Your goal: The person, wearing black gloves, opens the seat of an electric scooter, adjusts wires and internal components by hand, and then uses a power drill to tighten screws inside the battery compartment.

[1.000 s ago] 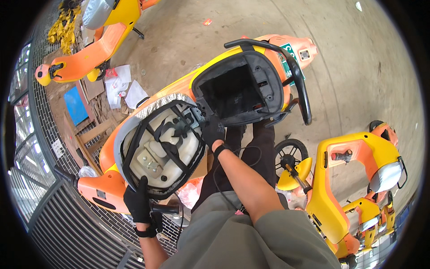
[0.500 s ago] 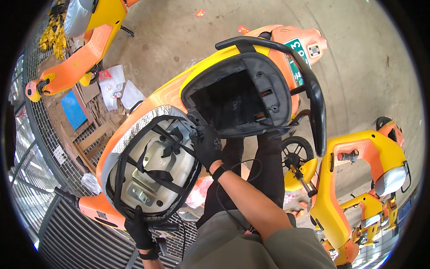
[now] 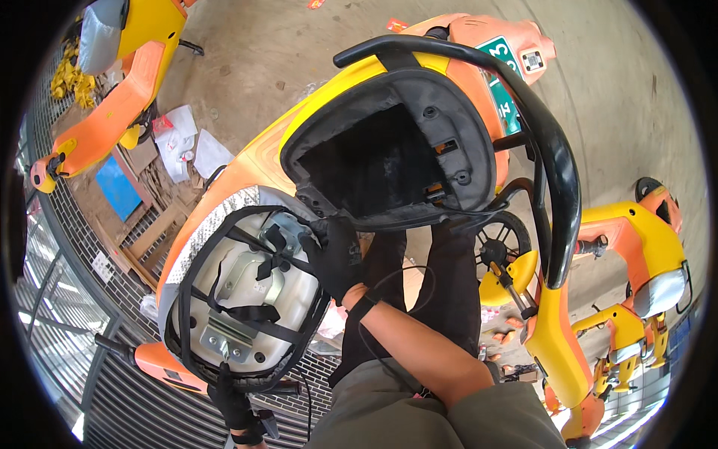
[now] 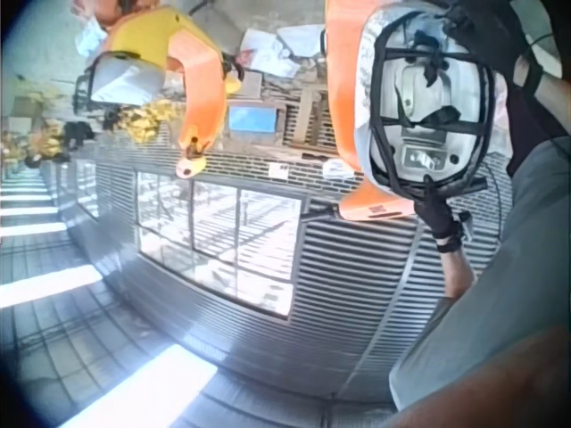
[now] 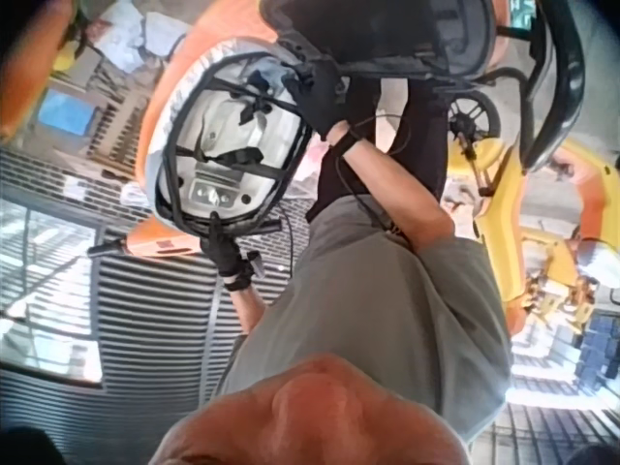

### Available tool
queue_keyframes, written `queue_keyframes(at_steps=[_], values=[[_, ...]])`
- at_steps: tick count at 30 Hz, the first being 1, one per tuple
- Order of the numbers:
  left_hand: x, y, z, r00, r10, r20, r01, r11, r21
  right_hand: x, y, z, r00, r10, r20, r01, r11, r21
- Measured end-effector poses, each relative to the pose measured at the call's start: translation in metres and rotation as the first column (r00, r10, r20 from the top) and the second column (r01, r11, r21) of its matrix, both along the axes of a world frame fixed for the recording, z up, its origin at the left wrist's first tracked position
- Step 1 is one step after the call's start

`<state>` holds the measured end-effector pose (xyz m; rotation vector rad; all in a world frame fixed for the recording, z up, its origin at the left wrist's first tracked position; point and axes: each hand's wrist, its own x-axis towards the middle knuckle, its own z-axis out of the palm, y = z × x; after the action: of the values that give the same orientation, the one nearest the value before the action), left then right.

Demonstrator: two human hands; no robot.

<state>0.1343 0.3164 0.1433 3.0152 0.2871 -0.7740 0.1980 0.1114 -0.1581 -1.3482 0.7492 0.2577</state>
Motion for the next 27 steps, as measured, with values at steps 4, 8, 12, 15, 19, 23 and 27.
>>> queue_keyframes(at_steps=[4,8,12,15,19,23,27], values=[[-0.001,0.006,0.002,0.993,-0.105,-0.051,0.107,0.993,0.050,-0.008,0.011,-0.008,0.999,0.018,-0.028,-0.017,1.000,0.010],[0.004,0.000,-0.002,0.998,0.067,-0.012,-0.068,0.995,-0.075,-0.011,0.013,-0.005,0.993,0.097,-0.062,-0.100,0.994,-0.046],[0.005,-0.010,-0.005,0.922,0.382,0.060,-0.371,0.918,-0.141,-0.011,0.011,-0.003,0.991,0.113,-0.075,-0.115,0.993,-0.015],[0.000,-0.002,-0.002,0.975,0.221,-0.026,-0.222,0.975,-0.012,-0.016,0.021,-0.009,0.990,-0.011,-0.142,0.006,0.999,-0.036],[0.000,-0.002,-0.004,0.979,0.204,-0.023,-0.205,0.978,-0.049,-0.006,0.019,-0.007,0.967,-0.208,-0.148,0.215,0.976,0.030],[0.003,-0.011,-0.008,0.937,0.349,0.009,-0.342,0.923,-0.179,-0.002,0.005,-0.004,0.987,0.085,-0.137,-0.069,0.991,0.115],[0.009,-0.014,-0.010,0.819,0.571,-0.049,-0.561,0.781,-0.273,-0.002,0.009,-0.004,0.993,-0.016,-0.114,0.038,0.981,0.192]])
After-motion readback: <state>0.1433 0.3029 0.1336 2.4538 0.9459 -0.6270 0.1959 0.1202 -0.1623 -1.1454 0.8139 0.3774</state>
